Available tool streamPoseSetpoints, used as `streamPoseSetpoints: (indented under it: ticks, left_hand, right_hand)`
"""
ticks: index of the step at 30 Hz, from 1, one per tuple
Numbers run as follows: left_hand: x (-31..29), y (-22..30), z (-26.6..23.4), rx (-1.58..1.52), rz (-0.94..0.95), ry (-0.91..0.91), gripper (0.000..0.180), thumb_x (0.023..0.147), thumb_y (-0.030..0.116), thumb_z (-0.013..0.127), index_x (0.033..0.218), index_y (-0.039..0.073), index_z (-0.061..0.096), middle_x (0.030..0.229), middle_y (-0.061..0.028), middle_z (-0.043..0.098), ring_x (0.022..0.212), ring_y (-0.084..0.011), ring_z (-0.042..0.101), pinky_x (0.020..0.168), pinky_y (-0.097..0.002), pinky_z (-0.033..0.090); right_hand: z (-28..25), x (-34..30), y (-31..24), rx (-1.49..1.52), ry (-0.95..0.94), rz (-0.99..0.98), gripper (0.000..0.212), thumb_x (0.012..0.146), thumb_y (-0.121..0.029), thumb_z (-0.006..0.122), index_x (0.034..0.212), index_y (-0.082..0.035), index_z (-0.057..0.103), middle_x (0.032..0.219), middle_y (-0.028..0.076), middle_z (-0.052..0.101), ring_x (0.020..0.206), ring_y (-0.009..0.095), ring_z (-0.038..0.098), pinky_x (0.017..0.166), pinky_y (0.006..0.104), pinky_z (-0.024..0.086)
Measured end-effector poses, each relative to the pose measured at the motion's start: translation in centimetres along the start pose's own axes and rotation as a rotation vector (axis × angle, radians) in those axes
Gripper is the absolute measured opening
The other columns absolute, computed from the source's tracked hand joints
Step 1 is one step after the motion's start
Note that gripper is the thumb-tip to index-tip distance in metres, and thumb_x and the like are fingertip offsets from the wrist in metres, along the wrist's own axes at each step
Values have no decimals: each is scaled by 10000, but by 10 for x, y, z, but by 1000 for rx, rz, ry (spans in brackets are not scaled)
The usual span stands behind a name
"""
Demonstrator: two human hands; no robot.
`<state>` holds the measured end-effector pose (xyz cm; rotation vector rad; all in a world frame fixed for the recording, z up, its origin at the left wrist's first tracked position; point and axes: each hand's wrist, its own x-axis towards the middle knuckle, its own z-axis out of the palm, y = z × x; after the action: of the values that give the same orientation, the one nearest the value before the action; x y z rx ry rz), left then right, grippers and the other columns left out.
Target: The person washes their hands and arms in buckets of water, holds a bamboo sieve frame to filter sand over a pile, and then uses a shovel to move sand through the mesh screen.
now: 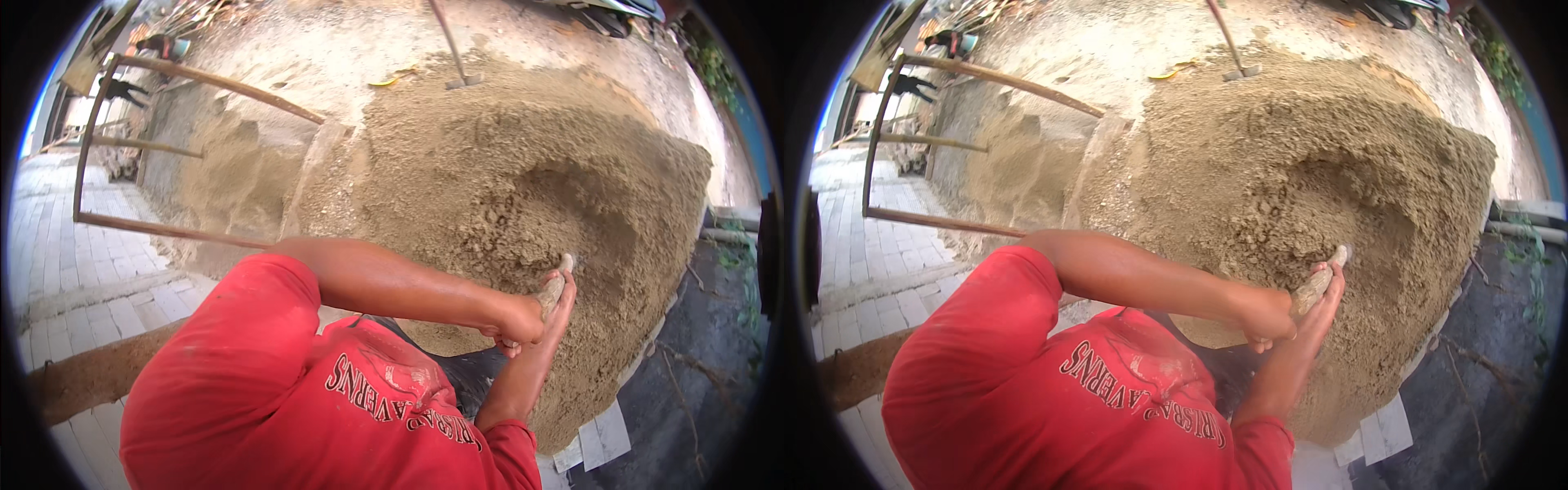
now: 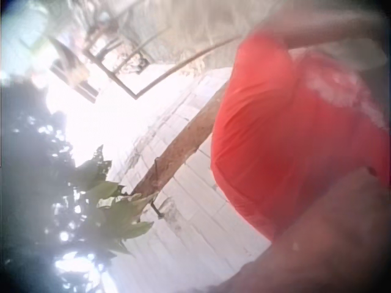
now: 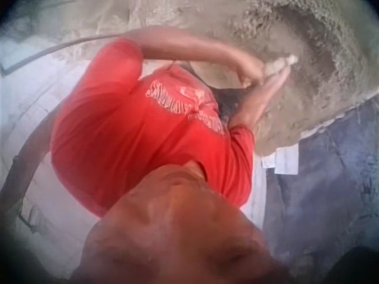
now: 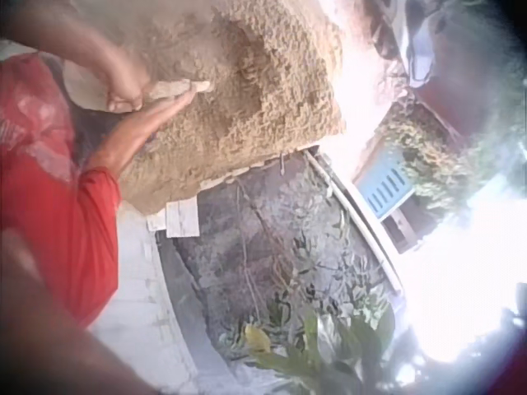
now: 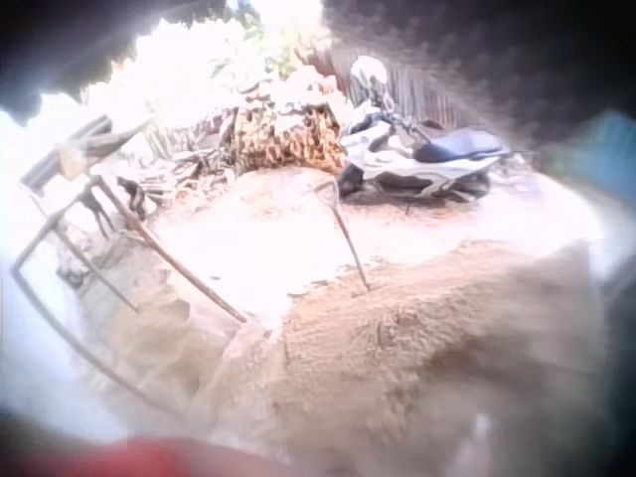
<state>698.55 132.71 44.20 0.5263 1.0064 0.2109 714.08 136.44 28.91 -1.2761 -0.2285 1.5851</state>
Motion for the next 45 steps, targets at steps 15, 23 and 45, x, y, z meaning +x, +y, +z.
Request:
streamPoseSetpoints:
  ticks: [15, 23, 45]
  left_hand:
    - [-95, 53, 31, 57, -175, -146, 298, 952, 273, 529, 956, -25, 528, 729, -78, 595, 595, -134, 569, 566, -290, 487]
    - [-229, -24, 0, -60, 161, -309, 360, 930, 338, 570, 1067, 11, 506, 792, -61, 595, 649, -147, 584, 604, -297, 487]
    - [-666, -487, 89, 635, 355, 1984, 537, 693, 201, 823, 1212, 154, 693, 916, -68, 676, 822, -260, 638, 733, -367, 505]
  right_hand:
    - [-113, 77, 29, 221, 104, 315, 477, 938, -474, 580, 1076, -19, 541, 931, 152, 617, 845, 254, 633, 700, 365, 561]
    - [-21, -60, -88, -318, 59, -456, 463, 940, -422, 584, 1137, -6, 530, 980, 153, 603, 912, 259, 616, 752, 396, 545]
    - [451, -447, 355, 80, -858, 777, 283, 984, -320, 519, 947, -73, 386, 748, 63, 467, 619, 160, 524, 539, 277, 532]
